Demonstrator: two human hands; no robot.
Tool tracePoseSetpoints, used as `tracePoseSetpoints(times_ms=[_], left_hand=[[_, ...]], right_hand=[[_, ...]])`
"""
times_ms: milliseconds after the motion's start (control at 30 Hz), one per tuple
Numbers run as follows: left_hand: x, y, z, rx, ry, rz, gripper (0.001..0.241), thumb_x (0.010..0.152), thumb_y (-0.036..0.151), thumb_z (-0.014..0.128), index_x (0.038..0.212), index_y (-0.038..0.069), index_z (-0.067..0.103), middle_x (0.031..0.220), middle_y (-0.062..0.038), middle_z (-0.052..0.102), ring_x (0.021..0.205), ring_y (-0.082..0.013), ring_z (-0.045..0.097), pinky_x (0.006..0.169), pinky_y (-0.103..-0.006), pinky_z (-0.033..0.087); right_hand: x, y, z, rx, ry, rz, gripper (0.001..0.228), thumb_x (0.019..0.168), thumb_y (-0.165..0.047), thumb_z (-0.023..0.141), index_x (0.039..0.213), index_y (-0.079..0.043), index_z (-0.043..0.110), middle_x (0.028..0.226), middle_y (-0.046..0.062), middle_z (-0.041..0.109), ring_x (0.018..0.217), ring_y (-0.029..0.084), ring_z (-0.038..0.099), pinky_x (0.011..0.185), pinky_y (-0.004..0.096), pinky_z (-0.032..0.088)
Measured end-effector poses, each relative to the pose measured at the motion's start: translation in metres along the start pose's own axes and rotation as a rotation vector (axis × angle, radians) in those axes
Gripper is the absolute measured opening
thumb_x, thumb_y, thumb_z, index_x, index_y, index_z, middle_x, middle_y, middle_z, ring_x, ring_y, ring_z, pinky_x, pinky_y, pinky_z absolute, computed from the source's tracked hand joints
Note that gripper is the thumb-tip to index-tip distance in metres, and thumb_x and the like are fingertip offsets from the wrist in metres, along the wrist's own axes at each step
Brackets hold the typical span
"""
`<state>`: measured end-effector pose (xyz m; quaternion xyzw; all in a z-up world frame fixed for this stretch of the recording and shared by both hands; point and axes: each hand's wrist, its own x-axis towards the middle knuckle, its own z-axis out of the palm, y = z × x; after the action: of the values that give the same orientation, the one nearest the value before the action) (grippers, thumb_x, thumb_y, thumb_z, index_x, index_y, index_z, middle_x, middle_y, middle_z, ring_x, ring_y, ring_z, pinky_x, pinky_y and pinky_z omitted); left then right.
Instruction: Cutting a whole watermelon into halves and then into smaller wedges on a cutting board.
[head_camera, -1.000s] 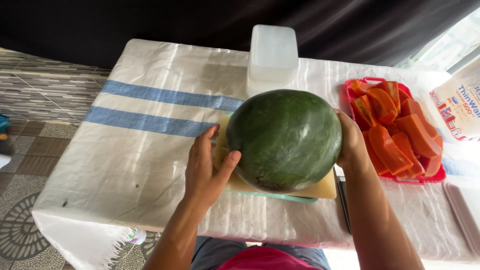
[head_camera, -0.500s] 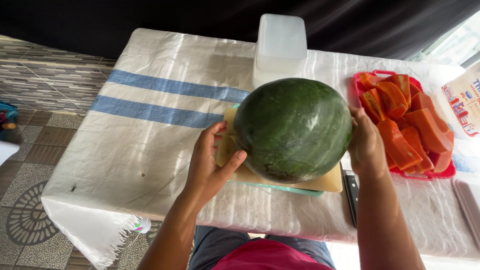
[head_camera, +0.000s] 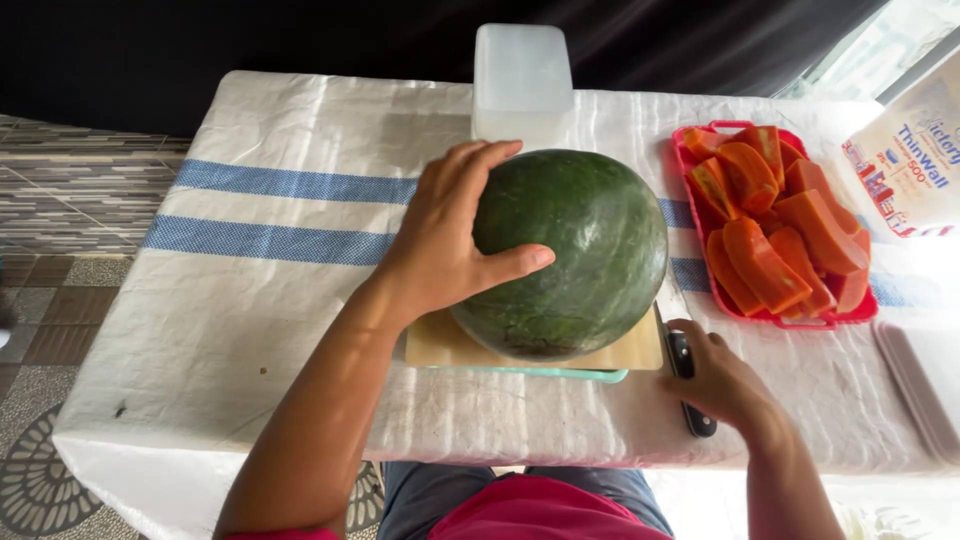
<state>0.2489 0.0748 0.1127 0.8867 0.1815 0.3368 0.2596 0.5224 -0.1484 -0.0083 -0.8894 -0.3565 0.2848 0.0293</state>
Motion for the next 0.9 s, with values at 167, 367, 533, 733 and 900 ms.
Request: tracePoseSetpoints(times_ms=[167, 367, 533, 733, 900], left_hand=[[0.004, -0.001, 0.002, 0.024, -0.028, -0.025, 0.081, 0.079, 0.056, 0.075, 0.142, 0.013, 0.05, 0.14, -0.008, 0.052, 0.129, -0.0311, 0.052, 0.109, -0.0462, 0.039], [-0.007, 0.01, 0.002, 0.065, 0.011, -0.022, 0.08, 0.081, 0.06, 0.071, 0.14, 0.009, 0.051, 0.139, -0.01, 0.054, 0.129, -0.0305, 0.054, 0.111, -0.0484, 0.036], [-0.016, 0.02, 0.012, 0.164, 0.155, -0.079, 0.08, 0.078, 0.058, 0.074, 0.136, 0.007, 0.052, 0.135, -0.012, 0.056, 0.123, -0.0305, 0.058, 0.104, -0.0502, 0.041], [-0.017, 0.04, 0.036, 0.466, 0.3, -0.228, 0.089, 0.075, 0.071, 0.076, 0.134, 0.008, 0.056, 0.13, -0.013, 0.058, 0.098, -0.0433, 0.061, 0.074, -0.0549, 0.055], [-0.013, 0.045, 0.009, 0.397, 0.137, -0.334, 0.096, 0.078, 0.081, 0.053, 0.141, 0.01, 0.048, 0.138, -0.016, 0.055, 0.111, -0.0422, 0.059, 0.081, -0.062, 0.048]], right_hand=[[0.001, 0.004, 0.017, 0.053, 0.039, -0.012, 0.074, 0.086, -0.018, 0.068, 0.15, -0.031, 0.034, 0.12, 0.018, 0.063, 0.092, 0.037, 0.072, 0.078, 0.046, 0.058], [-0.002, 0.009, 0.019, 0.34, 0.21, 0.03, 0.047, 0.093, -0.007, 0.056, 0.136, -0.013, 0.039, 0.109, 0.028, 0.07, 0.083, 0.044, 0.07, 0.063, 0.053, 0.054], [-0.019, 0.023, -0.007, 1.244, 0.386, -0.426, 0.059, 0.081, 0.01, 0.054, 0.138, -0.005, 0.047, 0.089, 0.025, 0.059, 0.051, 0.028, 0.052, 0.039, 0.037, 0.042], [-0.028, 0.01, -0.099, 1.045, 0.491, -0.781, 0.068, 0.102, -0.005, 0.052, 0.165, -0.01, 0.027, 0.127, 0.026, 0.054, 0.09, 0.031, 0.059, 0.07, 0.04, 0.053], [-0.031, -0.004, -0.159, 0.619, 0.666, -0.745, 0.057, 0.102, 0.004, 0.058, 0.156, -0.005, 0.043, 0.112, 0.017, 0.058, 0.083, 0.018, 0.051, 0.065, 0.027, 0.038]])
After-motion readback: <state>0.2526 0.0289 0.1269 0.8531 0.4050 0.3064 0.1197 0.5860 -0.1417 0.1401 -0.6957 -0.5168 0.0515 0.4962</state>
